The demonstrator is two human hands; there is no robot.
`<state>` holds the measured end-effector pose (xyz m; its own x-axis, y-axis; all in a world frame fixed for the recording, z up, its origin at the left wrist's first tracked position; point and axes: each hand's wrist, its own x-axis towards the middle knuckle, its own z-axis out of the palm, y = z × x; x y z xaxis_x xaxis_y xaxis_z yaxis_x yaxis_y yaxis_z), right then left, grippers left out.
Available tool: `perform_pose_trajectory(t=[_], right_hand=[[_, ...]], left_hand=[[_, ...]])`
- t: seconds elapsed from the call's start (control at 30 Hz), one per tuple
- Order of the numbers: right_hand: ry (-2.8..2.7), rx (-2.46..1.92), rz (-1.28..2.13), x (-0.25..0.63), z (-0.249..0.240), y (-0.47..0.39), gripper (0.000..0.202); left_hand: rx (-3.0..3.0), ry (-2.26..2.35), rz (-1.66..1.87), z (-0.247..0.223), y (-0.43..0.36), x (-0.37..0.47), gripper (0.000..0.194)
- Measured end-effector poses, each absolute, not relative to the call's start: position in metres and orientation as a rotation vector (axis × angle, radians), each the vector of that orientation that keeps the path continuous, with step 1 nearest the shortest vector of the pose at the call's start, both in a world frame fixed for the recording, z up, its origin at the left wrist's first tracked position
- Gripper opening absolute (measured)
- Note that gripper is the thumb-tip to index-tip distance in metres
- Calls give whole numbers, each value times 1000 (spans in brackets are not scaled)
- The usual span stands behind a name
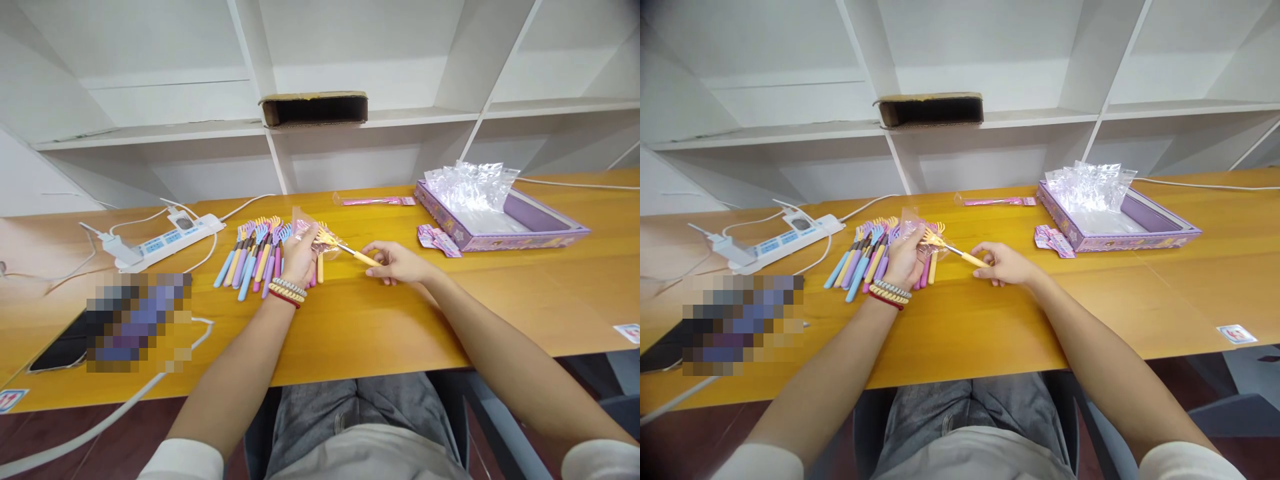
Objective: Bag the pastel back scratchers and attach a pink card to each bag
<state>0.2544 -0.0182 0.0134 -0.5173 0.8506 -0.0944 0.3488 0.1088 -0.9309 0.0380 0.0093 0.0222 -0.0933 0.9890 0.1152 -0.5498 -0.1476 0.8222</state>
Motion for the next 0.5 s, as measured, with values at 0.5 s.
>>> perform_pose_trajectory(t=[0.5], right_hand=[[-1730, -783, 1785, 270, 10, -10, 60]], left_hand=[[883, 923, 1599, 17, 21, 20, 28]])
